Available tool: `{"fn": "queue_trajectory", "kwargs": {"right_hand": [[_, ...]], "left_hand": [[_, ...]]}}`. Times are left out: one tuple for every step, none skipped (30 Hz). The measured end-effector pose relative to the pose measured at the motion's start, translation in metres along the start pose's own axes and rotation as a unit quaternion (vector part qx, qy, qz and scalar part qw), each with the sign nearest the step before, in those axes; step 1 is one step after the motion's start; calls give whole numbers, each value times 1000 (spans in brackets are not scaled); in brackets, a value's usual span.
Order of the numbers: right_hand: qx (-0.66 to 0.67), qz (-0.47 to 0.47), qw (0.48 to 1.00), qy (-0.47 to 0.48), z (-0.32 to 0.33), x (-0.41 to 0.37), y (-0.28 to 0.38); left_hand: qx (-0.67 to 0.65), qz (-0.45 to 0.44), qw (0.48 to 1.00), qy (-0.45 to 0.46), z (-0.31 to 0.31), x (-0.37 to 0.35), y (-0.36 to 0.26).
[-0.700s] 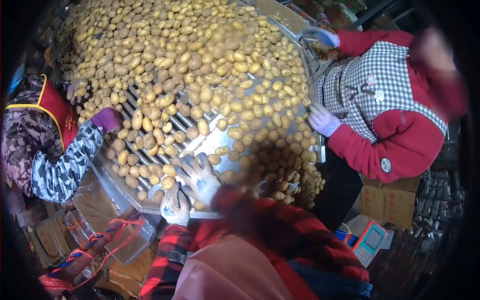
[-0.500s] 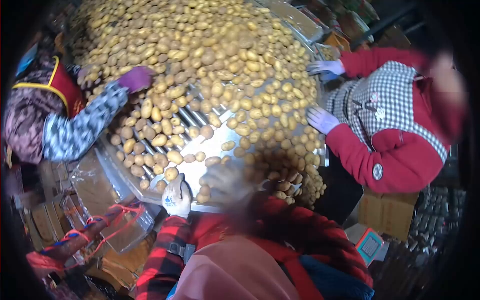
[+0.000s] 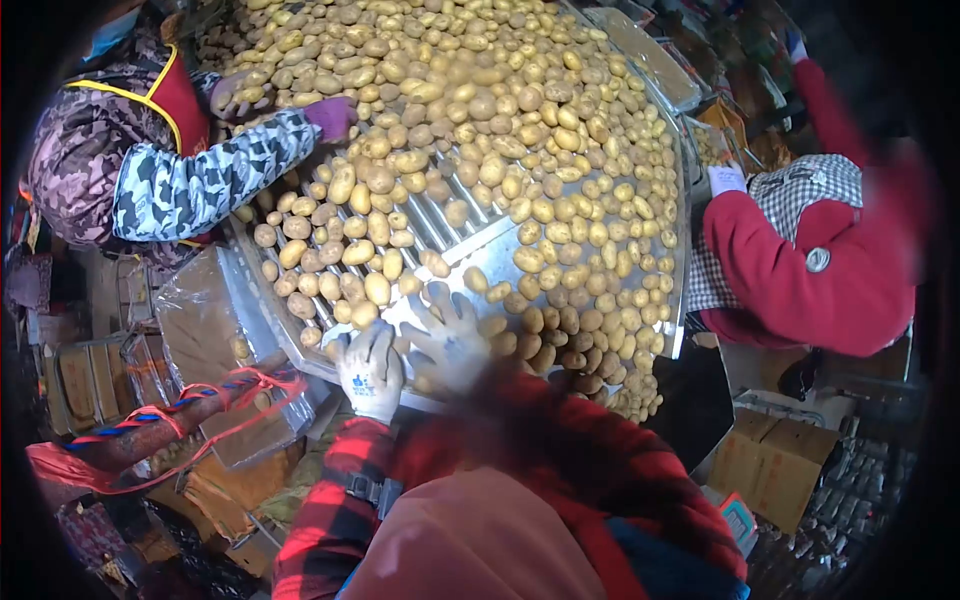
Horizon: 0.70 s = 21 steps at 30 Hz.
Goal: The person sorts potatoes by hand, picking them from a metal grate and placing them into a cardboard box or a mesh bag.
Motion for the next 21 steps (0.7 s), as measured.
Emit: {"fn": "queue_trajectory", "kwargs": {"right_hand": [[24, 39, 999, -22, 3, 2, -6], [49, 73, 995, -37, 4, 1, -10], [87, 57, 994, -42, 20, 16, -19], [126, 42, 990, -48, 36, 42, -33], [85, 59, 984, -148, 49, 61, -45], [99, 52, 981, -158, 57, 94, -61], [66, -6, 986, -153, 48, 118, -80], [44, -3, 981, -191, 41, 147, -97], [23, -45, 986, -161, 13, 169, -118], [-40, -83, 989, -115, -19, 180, -126], [-19, -95, 989, -109, -17, 183, -111], [2, -109, 989, -101, -15, 175, -93], [2, -56, 994, -95, -26, 162, -75], [-5, -2, 996, -90, -32, 144, -63], [40, -1, 997, -66, -35, 117, -55], [88, 0, 995, -42, -36, 94, -47], [71, 53, 996, -15, -29, 75, -37], [55, 107, 993, 15, -17, 61, -32], [84, 92, 992, 18, 1, 64, -41], [41, 120, 992, -18, 36, 81, -57], [173, -6, 985, 3, 26, 93, -110]], "left_hand": [[-5, 3, 1000, -7, -2, -1, 5], [-6, 8, 1000, -11, -4, -8, 9], [-31, 21, 999, 0, -4, -10, 8], [-53, 35, 998, 11, -5, -10, 7], [-55, 31, 998, -9, -2, -13, 4], [-53, 37, 998, -5, -1, -15, 1], [-58, 43, 997, 4, -2, -17, -1], [-61, 48, 997, 11, -3, -17, -2], [-57, 51, 997, 14, -3, -16, -4], [-59, 55, 997, 17, -5, -16, -6], [-61, 57, 996, 20, -6, -14, -6], [-65, 59, 996, 24, -6, -13, -5], [-71, 47, 996, 6, -1, -7, -9], [-79, 43, 996, 2, -3, -5, -11], [-87, 48, 995, 15, -4, -5, -8], [-93, 54, 994, 28, -7, -4, -5], [-95, 35, 995, 17, -6, -2, -5], [-99, 34, 994, 14, -6, 1, -5], [-94, 36, 995, 7, -4, 0, -6], [-87, 39, 995, 3, -2, -4, -6], [-87, 31, 996, -16, -2, -8, -4]]}}
Point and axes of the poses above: each hand's wrist, its own x-axis towards the middle knuckle, its own z-axis out of the back of the hand, y = z × x, the point moved 7 cm from there along x, towards the middle knuckle
